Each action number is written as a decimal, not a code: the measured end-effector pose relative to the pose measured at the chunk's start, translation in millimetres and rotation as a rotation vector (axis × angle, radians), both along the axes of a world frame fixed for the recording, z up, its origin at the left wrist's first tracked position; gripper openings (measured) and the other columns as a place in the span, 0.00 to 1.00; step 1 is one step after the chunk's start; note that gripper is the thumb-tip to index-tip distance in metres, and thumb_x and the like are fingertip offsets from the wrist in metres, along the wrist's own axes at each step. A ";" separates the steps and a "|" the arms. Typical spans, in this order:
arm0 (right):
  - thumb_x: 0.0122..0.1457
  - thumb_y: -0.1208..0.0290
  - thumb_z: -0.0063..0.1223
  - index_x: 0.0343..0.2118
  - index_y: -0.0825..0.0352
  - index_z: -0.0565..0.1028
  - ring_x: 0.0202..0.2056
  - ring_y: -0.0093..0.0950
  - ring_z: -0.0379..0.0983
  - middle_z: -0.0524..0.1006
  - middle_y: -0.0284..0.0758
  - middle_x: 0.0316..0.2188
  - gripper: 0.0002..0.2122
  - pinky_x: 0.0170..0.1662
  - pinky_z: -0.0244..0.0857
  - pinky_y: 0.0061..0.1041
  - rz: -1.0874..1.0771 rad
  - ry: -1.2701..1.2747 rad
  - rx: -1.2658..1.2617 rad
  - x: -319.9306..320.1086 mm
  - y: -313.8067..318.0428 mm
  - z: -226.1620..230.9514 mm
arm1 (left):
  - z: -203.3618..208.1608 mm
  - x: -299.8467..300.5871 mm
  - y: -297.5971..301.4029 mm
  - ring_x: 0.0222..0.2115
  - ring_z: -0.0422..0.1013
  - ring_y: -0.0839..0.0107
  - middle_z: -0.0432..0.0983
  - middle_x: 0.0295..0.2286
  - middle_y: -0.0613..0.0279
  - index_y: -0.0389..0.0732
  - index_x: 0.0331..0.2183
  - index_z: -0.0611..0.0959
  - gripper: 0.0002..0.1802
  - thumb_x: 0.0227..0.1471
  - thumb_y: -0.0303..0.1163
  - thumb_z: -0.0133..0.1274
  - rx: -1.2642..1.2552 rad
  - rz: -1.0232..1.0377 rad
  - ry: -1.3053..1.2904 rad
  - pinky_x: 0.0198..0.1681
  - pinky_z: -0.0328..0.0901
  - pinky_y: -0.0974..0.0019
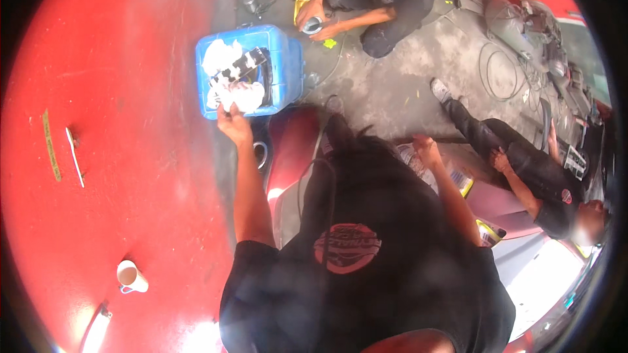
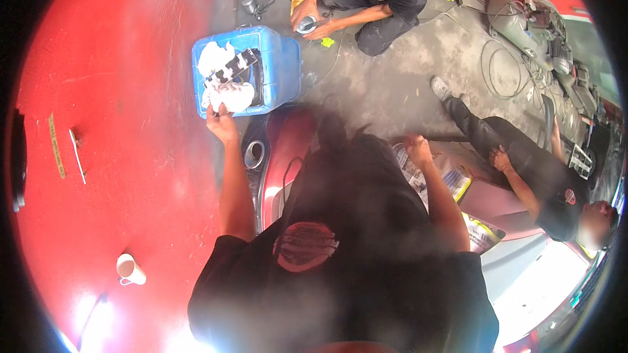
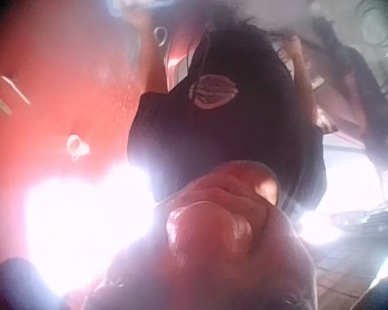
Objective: The person wipes the hood of a red car with a white cloth, moving around the vehicle to reach different sections. They climb a ladder to access the upper parts of the hood and continue wiping the surface. The person also handles a roll of tape and a small yellow canister during the process.
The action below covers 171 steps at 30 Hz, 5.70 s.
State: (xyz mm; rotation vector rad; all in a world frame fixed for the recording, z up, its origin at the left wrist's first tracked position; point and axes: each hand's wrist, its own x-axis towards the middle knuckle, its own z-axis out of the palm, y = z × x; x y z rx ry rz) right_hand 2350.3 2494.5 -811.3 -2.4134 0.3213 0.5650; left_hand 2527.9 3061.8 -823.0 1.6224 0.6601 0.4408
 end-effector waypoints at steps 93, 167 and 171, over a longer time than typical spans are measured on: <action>0.55 0.80 0.44 0.58 0.73 0.71 0.41 0.26 0.78 0.79 0.38 0.43 0.24 0.47 0.73 0.25 -0.569 0.157 0.909 -196.2 44.0 49.6 | -100.8 -285.1 -151.1 0.40 0.76 0.40 0.80 0.34 0.42 0.40 0.36 0.80 0.12 0.57 0.38 0.50 0.675 -1.141 0.603 0.44 0.70 0.41; 0.64 0.74 0.44 0.61 0.68 0.70 0.47 0.31 0.78 0.79 0.44 0.49 0.21 0.51 0.72 0.30 -0.440 0.166 0.992 -121.5 96.8 124.0 | 33.3 -143.0 -153.0 0.29 0.77 0.73 0.82 0.32 0.61 0.35 0.41 0.84 0.11 0.61 0.33 0.57 -0.075 -0.320 0.223 0.33 0.72 0.66; 0.63 0.76 0.41 0.59 0.69 0.72 0.44 0.30 0.79 0.80 0.43 0.47 0.21 0.49 0.73 0.28 -0.587 0.146 0.946 -127.1 74.2 106.7 | 39.4 -71.0 -93.1 0.36 0.77 0.68 0.82 0.38 0.58 0.33 0.47 0.81 0.15 0.61 0.30 0.56 -0.023 -0.142 0.140 0.40 0.72 0.62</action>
